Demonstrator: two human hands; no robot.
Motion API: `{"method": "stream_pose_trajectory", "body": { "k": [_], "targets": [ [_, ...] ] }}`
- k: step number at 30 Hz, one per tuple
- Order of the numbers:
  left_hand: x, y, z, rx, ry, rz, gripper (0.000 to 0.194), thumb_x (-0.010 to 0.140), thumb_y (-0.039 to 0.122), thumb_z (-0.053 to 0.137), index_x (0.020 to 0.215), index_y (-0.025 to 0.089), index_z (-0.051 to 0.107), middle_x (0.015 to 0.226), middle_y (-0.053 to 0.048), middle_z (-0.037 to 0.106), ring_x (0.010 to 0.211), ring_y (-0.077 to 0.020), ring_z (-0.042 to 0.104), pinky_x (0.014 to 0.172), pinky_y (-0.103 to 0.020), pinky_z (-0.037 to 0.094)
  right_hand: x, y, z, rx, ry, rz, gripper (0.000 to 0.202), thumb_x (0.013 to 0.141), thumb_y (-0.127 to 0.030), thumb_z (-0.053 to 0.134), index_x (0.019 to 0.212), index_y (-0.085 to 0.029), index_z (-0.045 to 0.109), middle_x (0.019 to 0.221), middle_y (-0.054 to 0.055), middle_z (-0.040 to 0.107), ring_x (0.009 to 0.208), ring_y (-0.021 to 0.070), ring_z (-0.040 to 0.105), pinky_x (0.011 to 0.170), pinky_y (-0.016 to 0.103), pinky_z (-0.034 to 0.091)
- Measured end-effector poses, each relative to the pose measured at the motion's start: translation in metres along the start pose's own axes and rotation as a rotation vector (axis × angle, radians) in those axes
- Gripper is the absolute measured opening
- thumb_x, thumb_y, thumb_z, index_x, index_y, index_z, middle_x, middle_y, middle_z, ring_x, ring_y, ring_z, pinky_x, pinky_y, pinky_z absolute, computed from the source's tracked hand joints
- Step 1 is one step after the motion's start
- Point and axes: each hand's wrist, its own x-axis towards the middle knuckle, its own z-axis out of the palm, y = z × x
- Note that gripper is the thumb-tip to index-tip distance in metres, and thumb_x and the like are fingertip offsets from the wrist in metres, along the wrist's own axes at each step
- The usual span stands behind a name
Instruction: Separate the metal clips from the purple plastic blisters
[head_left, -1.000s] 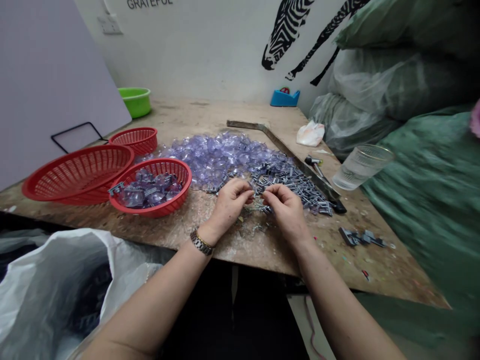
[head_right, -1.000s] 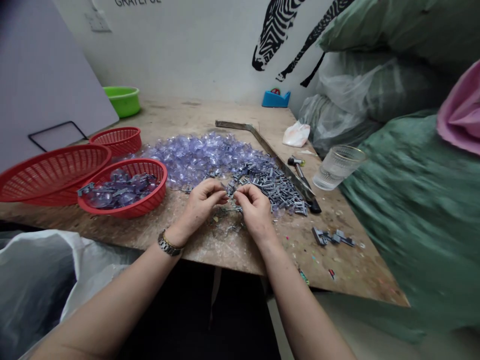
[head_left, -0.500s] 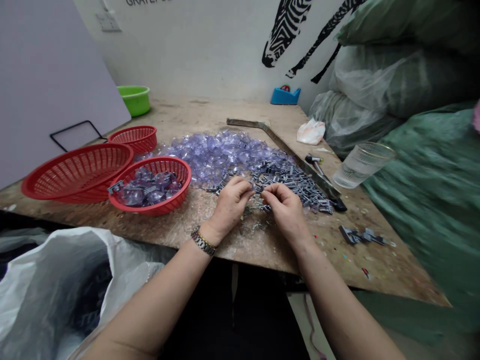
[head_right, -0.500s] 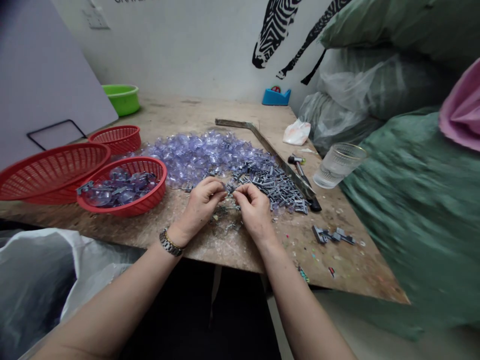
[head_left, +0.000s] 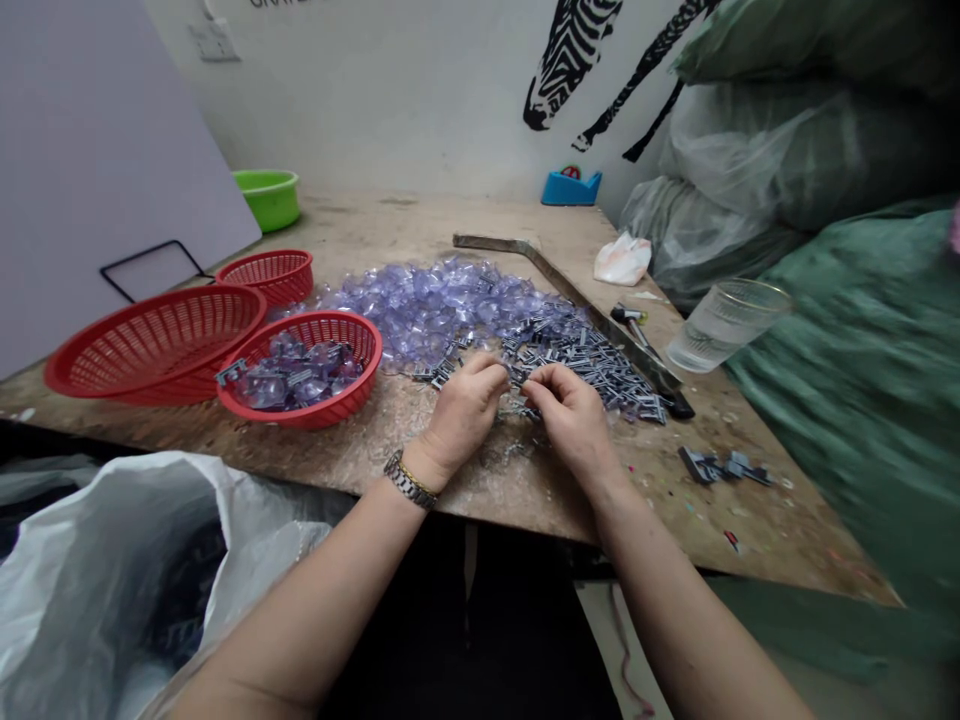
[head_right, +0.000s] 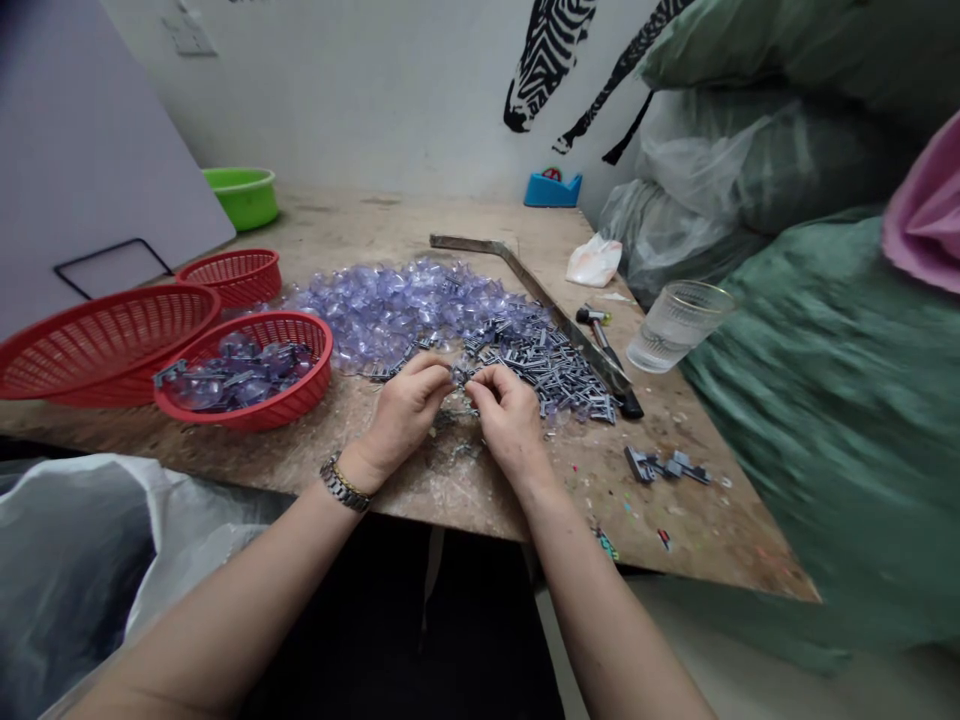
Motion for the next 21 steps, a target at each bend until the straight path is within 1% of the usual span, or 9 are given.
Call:
{"method": "stream_pose_trajectory", "body": {
  "k": [3,6,10,13,18,21],
  "targets": [
    [-0.001,0.001,0.0,0.108,-0.074,0.047,0.021,0.092,0.013,0.041,0.077,0.018,0.056,0.088,-0.005,0.057,0.082,-0.0157,0.052,0.075,-0.025,0.042,0.0,0.002,-0.001,-0.043,0.02,-0.024,0.013,0.074,-0.029,0.055,0.064,-0.022,0.053,0.06,-0.002,0.054,0.06,0.0142,0.048,0.061,0.028,0.037],
    [0.0,0.001,0.001,0.141,-0.14,0.088,0.024,0.092,0.013,0.04,0.074,0.018,0.055,0.083,-0.004,0.055,0.078,-0.0157,0.051,0.075,-0.026,0.042,-0.001,0.004,-0.003,-0.094,0.036,-0.025,0.013,0.075,-0.028,0.055,0.063,-0.022,0.053,0.058,-0.002,0.054,0.059,0.0146,0.047,0.061,0.028,0.037],
    [-0.001,-0.002,0.003,0.132,-0.152,0.106,0.025,0.091,0.011,0.04,0.072,0.018,0.055,0.08,-0.003,0.053,0.075,-0.015,0.05,0.074,-0.025,0.042,-0.001,0.006,-0.005,-0.138,0.033,-0.016,0.013,0.074,-0.028,0.054,0.063,-0.022,0.053,0.058,-0.002,0.055,0.059,0.0151,0.047,0.062,0.029,0.036],
    [-0.001,-0.002,0.004,0.075,-0.098,0.058,0.021,0.091,0.013,0.044,0.075,0.018,0.056,0.085,-0.004,0.056,0.079,-0.015,0.052,0.074,-0.025,0.043,-0.002,0.003,-0.003,-0.141,0.045,-0.038,0.013,0.075,-0.028,0.055,0.064,-0.022,0.053,0.061,-0.002,0.055,0.061,0.0152,0.048,0.063,0.029,0.037],
    [0.0,0.001,0.004,-0.101,0.068,-0.044,0.012,0.088,0.013,0.051,0.08,0.018,0.059,0.098,-0.006,0.059,0.094,-0.0165,0.055,0.085,-0.029,0.045,-0.004,-0.001,0.003,-0.128,0.086,-0.097,0.012,0.078,-0.027,0.056,0.067,-0.022,0.053,0.066,-0.001,0.058,0.065,0.0155,0.05,0.065,0.028,0.038],
    [0.001,0.002,0.003,-0.186,0.11,-0.105,0.009,0.085,0.012,0.055,0.08,0.018,0.06,0.1,-0.006,0.059,0.098,-0.0168,0.056,0.089,-0.031,0.046,-0.005,0.0,0.005,-0.147,0.088,-0.122,0.012,0.08,-0.027,0.056,0.069,-0.022,0.054,0.068,-0.001,0.059,0.067,0.0161,0.052,0.067,0.029,0.039]
  ]
}}
